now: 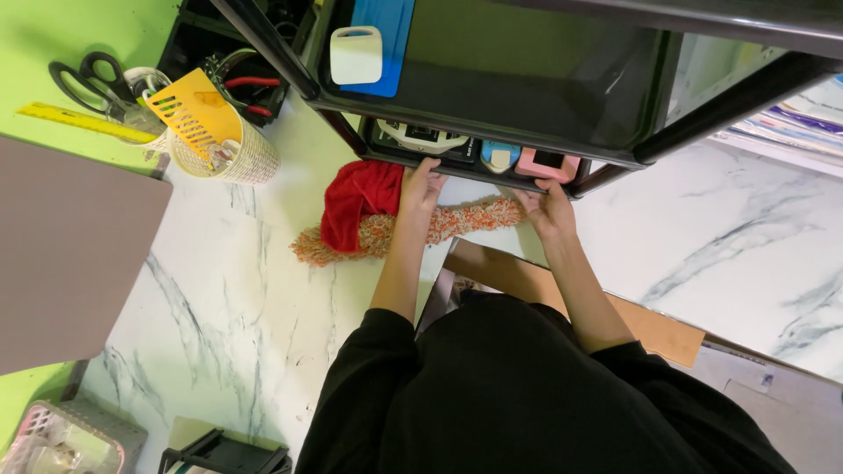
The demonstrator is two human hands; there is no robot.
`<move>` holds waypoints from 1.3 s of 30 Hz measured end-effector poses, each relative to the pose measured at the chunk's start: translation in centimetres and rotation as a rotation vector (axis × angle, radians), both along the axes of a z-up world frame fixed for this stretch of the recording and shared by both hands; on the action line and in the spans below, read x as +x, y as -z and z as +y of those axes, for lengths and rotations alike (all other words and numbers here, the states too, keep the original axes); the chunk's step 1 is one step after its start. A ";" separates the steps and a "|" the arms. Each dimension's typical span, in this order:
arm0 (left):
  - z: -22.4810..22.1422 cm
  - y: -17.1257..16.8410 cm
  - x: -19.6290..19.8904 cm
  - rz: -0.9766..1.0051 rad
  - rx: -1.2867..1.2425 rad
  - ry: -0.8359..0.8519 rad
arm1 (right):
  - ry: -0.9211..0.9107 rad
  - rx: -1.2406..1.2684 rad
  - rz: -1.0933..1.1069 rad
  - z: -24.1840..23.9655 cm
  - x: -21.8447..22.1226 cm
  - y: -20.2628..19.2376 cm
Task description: Organizing various print shop supplies and tools into bins and onto storage shelves.
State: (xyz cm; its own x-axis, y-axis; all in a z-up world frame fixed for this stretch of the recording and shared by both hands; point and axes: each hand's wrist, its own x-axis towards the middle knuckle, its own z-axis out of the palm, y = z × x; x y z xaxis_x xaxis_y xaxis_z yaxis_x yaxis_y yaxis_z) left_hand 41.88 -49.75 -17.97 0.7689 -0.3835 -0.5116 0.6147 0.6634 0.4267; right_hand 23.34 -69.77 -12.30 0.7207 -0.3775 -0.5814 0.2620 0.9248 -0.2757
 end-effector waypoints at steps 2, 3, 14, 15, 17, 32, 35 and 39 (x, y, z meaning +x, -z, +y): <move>-0.1 -0.2 -0.1 0.022 -0.004 -0.034 | -0.007 -0.028 0.011 -0.1 0.2 -0.3; 0.0 -0.5 -0.1 0.022 -0.003 -0.040 | -0.013 -0.027 0.012 0.0 0.2 -0.4; 1.6 -2.8 1.2 -0.122 -0.024 -0.087 | -0.024 0.061 0.018 1.7 1.5 -4.5; 1.6 -2.5 1.6 -0.132 -0.029 -0.090 | -0.028 0.056 0.008 1.6 1.8 -4.5; 1.5 -2.2 2.2 -0.148 -0.042 -0.106 | -0.056 -0.002 -0.023 1.4 2.1 -4.8; 6.5 -7.2 1.6 -0.258 -0.081 -0.228 | -0.174 0.004 -0.068 3.7 5.2 -7.8; 7.3 -8.8 1.2 -0.292 -0.086 -0.255 | -0.195 -0.032 -0.075 4.4 5.3 -9.7; 8.3 -11.0 -0.1 -0.293 -0.073 -0.289 | -0.233 -0.042 -0.070 5.0 5.3 -10.5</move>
